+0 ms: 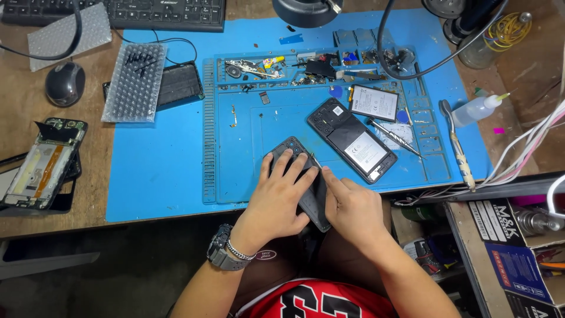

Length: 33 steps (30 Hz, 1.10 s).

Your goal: Using a thin prying tool to carefully remove the back cover or screen of a mobile phone on a repair mat.

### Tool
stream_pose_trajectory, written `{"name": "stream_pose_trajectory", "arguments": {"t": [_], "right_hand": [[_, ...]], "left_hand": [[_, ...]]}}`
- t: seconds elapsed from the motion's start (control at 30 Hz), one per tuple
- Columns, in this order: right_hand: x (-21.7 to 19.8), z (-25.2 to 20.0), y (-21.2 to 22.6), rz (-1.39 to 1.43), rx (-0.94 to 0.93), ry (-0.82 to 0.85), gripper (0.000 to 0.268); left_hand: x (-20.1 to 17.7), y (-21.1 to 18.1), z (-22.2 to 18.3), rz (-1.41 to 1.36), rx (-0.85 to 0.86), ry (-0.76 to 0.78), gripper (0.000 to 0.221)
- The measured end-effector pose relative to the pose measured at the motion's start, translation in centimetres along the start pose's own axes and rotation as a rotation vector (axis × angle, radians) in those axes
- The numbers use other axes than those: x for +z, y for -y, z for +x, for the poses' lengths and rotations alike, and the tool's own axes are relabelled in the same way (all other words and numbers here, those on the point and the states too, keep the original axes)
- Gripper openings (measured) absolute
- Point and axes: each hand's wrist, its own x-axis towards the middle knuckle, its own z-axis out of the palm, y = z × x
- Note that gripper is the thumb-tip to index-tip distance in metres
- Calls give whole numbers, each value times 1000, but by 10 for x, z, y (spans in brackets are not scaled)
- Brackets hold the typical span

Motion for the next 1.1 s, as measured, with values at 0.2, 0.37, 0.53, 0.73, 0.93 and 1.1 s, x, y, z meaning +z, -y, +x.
{"name": "stream_pose_trajectory", "arguments": {"t": [0.2,0.37,0.53,0.73,0.93,1.1], "right_hand": [[7,-4,-4,-3,-51,-124,28],[-15,-2,-3,20,-82,-271,34],[-23,-7,4,-96,-83,-85,40],[-10,-2,9,-258,17,158,30],[-5,2,11,-266,23,170,31],[0,9,10,-273,-6,197,31]], "left_hand": [[2,1,0,10,1,2,85],[0,0,0,13,-8,1,83],[-1,1,0,-16,22,-82,67],[2,1,-1,9,-7,15,86],[3,2,1,-13,-3,15,87],[3,4,1,-21,-6,9,86]]}}
